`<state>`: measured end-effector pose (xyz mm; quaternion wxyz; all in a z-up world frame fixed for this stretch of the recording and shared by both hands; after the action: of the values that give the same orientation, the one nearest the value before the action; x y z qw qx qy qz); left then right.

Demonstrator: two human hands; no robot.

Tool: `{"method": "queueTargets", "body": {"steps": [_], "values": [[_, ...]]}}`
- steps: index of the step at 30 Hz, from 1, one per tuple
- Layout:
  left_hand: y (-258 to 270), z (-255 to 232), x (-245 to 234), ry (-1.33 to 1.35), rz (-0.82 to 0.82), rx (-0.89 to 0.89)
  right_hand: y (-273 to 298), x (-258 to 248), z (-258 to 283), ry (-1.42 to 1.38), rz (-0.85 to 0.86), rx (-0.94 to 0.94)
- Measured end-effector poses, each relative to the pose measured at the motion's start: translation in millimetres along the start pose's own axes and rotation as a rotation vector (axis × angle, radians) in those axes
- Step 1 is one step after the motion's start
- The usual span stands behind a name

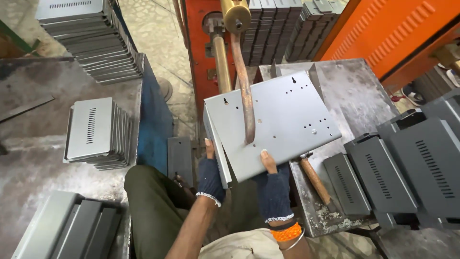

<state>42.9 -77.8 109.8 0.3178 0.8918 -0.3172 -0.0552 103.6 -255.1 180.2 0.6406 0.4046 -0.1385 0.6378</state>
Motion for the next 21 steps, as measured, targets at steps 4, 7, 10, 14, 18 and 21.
{"method": "queueTargets", "body": {"steps": [4,7,10,14,18,21], "values": [[6.8,-12.5,5.4,-0.006,0.020,0.032,4.8,3.9,7.0,0.064,0.035,-0.049],[-13.4,-2.6,10.5,0.035,-0.025,-0.011,-0.3,-2.4,-0.8,0.072,0.014,-0.008],[-7.1,-7.2,19.3,0.073,-0.063,-0.047,-6.1,-9.0,-7.8,-0.004,0.010,-0.006],[39.4,-26.2,37.6,0.398,0.143,0.244,-23.2,-16.8,-15.6,0.875,0.589,-0.279],[29.7,-17.0,24.0,0.318,0.230,0.305,-21.1,8.9,6.9,0.805,0.669,-0.192],[8.3,-10.4,35.8,0.001,0.558,0.977,-29.2,25.6,12.5,0.764,0.777,-0.154]]}}
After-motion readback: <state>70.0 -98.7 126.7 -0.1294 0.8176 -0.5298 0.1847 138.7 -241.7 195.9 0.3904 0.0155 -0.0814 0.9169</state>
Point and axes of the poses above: each hand's wrist, its own y-axis away from the middle knuckle, its own x-axis out of the palm, z = x × y, the point moved 9 cm from there along -y, towards the middle knuckle, and after that the axes turned 14 degrees about -y, right-handed, at the moved point
